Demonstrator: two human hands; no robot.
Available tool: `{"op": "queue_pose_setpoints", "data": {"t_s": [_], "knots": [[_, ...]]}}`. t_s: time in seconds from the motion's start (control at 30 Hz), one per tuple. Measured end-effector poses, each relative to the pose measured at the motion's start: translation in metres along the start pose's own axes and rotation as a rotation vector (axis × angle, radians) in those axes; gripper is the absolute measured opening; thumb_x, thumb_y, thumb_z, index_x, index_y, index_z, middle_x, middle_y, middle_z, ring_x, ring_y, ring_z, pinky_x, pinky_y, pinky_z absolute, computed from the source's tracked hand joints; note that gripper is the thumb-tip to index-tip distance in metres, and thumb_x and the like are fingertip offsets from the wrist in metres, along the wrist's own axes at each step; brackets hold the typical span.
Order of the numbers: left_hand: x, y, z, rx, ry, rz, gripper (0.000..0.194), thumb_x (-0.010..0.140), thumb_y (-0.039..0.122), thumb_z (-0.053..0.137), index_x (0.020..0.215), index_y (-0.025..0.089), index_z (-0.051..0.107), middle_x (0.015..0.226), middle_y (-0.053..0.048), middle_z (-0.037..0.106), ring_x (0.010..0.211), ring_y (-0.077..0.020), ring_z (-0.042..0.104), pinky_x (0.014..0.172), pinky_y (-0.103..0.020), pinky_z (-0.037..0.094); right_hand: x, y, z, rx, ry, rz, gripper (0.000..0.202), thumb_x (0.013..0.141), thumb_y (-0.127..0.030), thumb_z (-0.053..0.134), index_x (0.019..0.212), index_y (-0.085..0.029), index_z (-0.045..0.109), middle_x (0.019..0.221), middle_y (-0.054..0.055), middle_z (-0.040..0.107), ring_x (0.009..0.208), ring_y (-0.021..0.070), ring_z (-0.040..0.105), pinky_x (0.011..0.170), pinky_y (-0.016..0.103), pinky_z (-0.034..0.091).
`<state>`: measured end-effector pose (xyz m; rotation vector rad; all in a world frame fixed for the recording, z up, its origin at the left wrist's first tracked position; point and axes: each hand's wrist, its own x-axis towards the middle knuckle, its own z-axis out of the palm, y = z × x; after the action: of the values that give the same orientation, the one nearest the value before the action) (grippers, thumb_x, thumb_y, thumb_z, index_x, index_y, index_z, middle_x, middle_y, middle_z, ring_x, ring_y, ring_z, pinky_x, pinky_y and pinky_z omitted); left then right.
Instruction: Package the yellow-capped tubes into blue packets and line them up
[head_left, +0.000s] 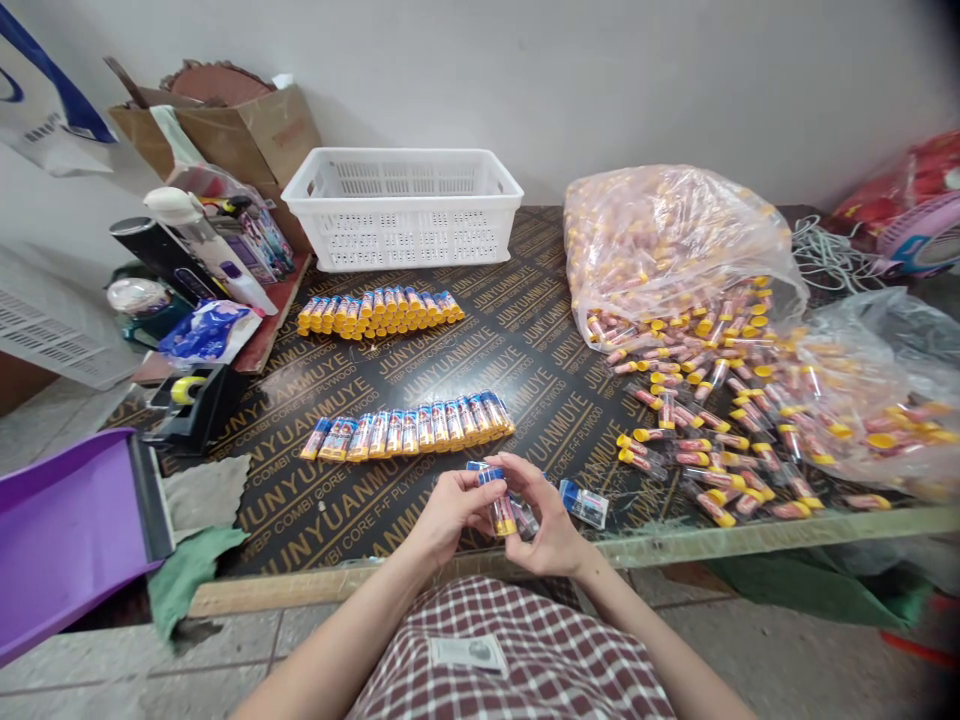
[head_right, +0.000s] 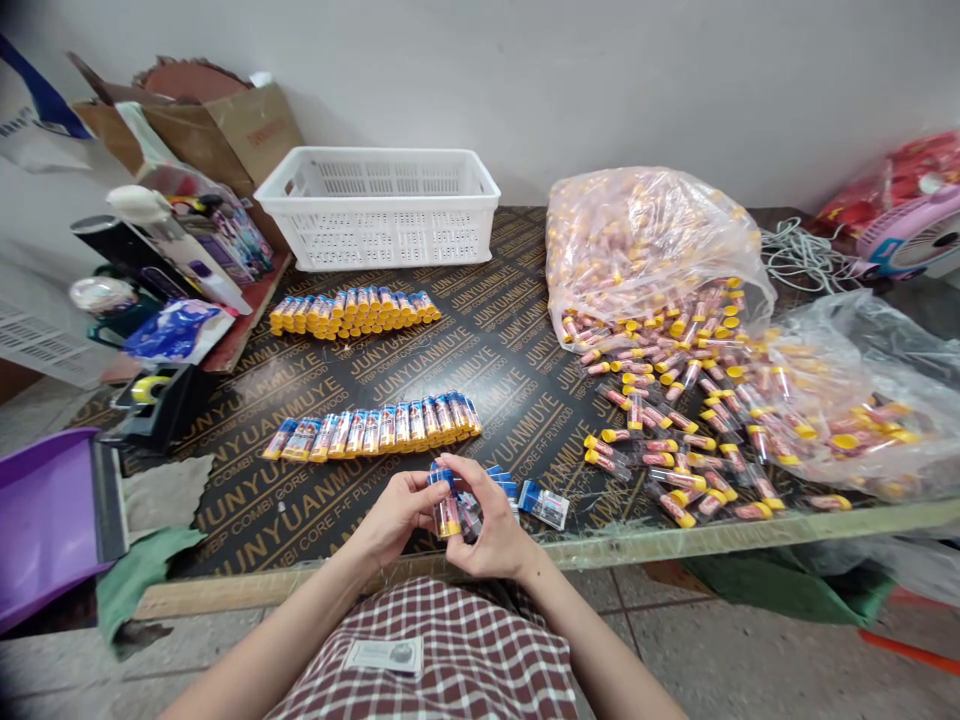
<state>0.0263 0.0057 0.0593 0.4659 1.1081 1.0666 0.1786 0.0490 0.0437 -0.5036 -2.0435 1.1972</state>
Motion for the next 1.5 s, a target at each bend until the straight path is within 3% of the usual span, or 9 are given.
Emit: {"op": "queue_pose_setpoints", "data": {"t_s": [0.33, 0.53, 0.73, 0.83, 0.93, 1.03, 1.13, 1.27, 1.5], "knots": [[0.001, -0.001, -0.004, -0.044, 0.04, 0.011, 0.041, 0.061, 0.046, 0.076, 0.071, 0.008, 0.065, 0.058, -0.005, 0.064, 0.045, -0.0101, 0.056, 0.045, -0.02, 0.047, 0.005, 0.002, 0.0, 0.026, -0.041, 0.034, 0.088, 0.058, -0.002, 0.05, 0.14, -0.024, 0.026, 0.137, 0.009, 0.043, 0.124, 0.0247, 0.046, 0.105, 0.041, 0.039], [0.008, 0.001, -0.02, -0.037, 0.176, 0.073, 0.036, 0.055, 0.033, 0.082, 0.073, 0.009, 0.062, 0.061, -0.004, 0.065, 0.051, -0.0111, 0.06, 0.053, -0.023, 0.053, 0.069, 0.037, -0.032, -0.165, 0.079, -0.032, 0.088, 0.059, -0.005, 0.053, 0.14, -0.023, 0.026, 0.13, 0.009, 0.049, 0.121, 0.0237, 0.048, 0.106, 0.042, 0.035], [0.009, -0.006, -0.031, -0.015, 0.176, 0.053, 0.048, 0.051, 0.021, 0.084, 0.092, 0.012, 0.061, 0.066, -0.003, 0.069, 0.053, -0.0117, 0.062, 0.053, -0.022, 0.053, 0.109, 0.07, -0.039, -0.329, -0.111, -0.026, 0.089, 0.057, -0.01, 0.057, 0.139, -0.024, 0.028, 0.132, 0.008, 0.049, 0.119, 0.0246, 0.05, 0.103, 0.042, 0.036], [0.007, -0.006, -0.035, 0.004, 0.188, 0.041, 0.036, 0.054, 0.024, 0.082, 0.08, 0.009, 0.064, 0.069, -0.006, 0.07, 0.056, -0.011, 0.063, 0.057, -0.021, 0.054, 0.101, 0.066, -0.054, -0.477, -0.145, 0.026, 0.093, 0.06, -0.016, 0.061, 0.143, -0.023, 0.02, 0.146, 0.008, 0.033, 0.133, 0.0251, 0.034, 0.108, 0.04, 0.029], [0.006, -0.005, -0.039, -0.033, 0.227, 0.024, 0.032, 0.056, 0.028, 0.082, 0.072, 0.011, 0.061, 0.065, -0.005, 0.069, 0.055, -0.0117, 0.063, 0.056, -0.021, 0.054, 0.078, 0.057, -0.091, -0.947, -0.15, 0.323, 0.083, 0.069, -0.023, 0.059, 0.143, -0.023, 0.02, 0.143, 0.009, 0.037, 0.13, 0.0237, 0.036, 0.104, 0.037, 0.032], [0.008, -0.005, -0.04, -0.079, 0.267, 0.013, 0.034, 0.054, 0.028, 0.083, 0.072, 0.012, 0.059, 0.064, -0.006, 0.07, 0.054, -0.0131, 0.064, 0.052, -0.021, 0.054, 0.042, 0.056, -0.134, -1.134, -0.159, 0.561, 0.049, 0.069, -0.013, 0.056, 0.119, -0.015, 0.052, 0.108, 0.015, 0.06, 0.106, 0.0296, 0.054, 0.088, 0.041, 0.041], [0.012, -0.007, -0.039, -0.103, 0.277, 0.014, 0.032, 0.056, 0.025, 0.082, 0.075, 0.011, 0.06, 0.068, -0.007, 0.071, 0.056, -0.0137, 0.066, 0.052, -0.02, 0.055, 0.007, 0.063, -0.159, -1.222, -0.179, 0.71, 0.03, 0.065, -0.007, 0.057, 0.093, -0.013, 0.059, 0.086, 0.013, 0.062, 0.089, 0.0287, 0.058, 0.076, 0.037, 0.042], [0.015, -0.008, -0.033, -0.135, 0.292, 0.01, 0.025, 0.062, 0.024, 0.079, 0.073, 0.012, 0.06, 0.068, -0.007, 0.071, 0.057, -0.0144, 0.066, 0.053, -0.021, 0.056, -0.017, 0.074, -0.161, -1.26, -0.169, 0.757, 0.023, 0.071, -0.01, 0.054, 0.093, -0.014, 0.057, 0.088, 0.011, 0.059, 0.086, 0.0239, 0.058, 0.073, 0.031, 0.04], [0.012, -0.007, -0.032, -0.179, 0.361, 0.019, 0.031, 0.055, 0.031, 0.084, 0.068, 0.011, 0.064, 0.064, -0.005, 0.069, 0.054, -0.0126, 0.064, 0.053, -0.021, 0.055, -0.014, 0.077, -0.153, -1.197, -0.05, 0.662, 0.022, 0.075, -0.009, 0.049, 0.094, -0.016, 0.059, 0.089, 0.009, 0.059, 0.078, 0.0217, 0.059, 0.064, 0.03, 0.042]]}}
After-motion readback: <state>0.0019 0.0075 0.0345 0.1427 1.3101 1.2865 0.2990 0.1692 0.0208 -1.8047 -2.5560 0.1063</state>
